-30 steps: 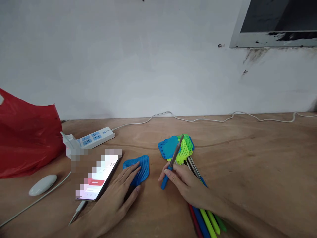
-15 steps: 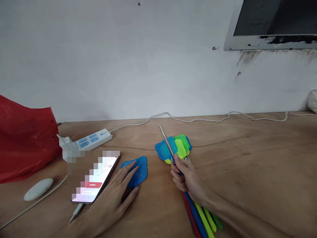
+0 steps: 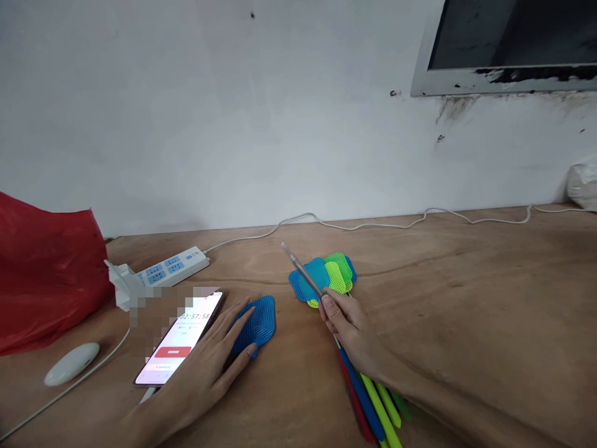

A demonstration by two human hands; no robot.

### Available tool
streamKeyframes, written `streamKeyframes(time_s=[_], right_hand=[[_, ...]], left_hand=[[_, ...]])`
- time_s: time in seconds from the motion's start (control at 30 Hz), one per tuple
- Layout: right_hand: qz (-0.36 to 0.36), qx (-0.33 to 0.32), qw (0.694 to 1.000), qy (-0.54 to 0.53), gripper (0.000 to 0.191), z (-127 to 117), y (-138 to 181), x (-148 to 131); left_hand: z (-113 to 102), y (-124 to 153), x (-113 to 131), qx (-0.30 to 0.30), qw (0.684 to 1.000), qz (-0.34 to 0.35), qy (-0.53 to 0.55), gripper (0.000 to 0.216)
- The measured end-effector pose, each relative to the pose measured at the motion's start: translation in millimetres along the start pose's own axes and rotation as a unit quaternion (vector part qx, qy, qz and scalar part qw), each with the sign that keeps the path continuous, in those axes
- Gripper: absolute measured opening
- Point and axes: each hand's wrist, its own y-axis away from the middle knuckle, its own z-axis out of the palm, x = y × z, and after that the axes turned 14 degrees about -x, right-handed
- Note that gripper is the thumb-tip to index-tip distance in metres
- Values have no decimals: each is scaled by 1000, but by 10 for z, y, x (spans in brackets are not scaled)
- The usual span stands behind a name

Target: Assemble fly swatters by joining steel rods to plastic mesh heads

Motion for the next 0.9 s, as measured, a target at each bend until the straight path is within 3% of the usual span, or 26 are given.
streamKeyframes(time_s=[0.07, 0.13, 0.23, 0.47, 0.7, 0.9], right_hand=[[-44, 15, 984, 171, 41, -53, 62, -7], [-71, -12, 946, 317, 37, -102, 104, -36], [-71, -55, 902, 423, 35, -152, 111, -77], [-109, -111, 871, 465, 24, -215, 88, 14], [-113, -90, 897, 418, 29, -238, 108, -22], [-111, -87, 901, 411, 27, -227, 92, -13]], left_hand=[[4, 2, -28, -12, 1000, 10, -5, 53], [4, 2, -47, -31, 999, 16, -16, 53], [-1, -1, -63, -55, 998, 22, -26, 60], [-47, -31, -50, -18, 999, 35, -5, 53], [-83, -41, 27, -25, 999, 22, 29, 46], [-89, -54, 42, -36, 998, 20, 43, 45]])
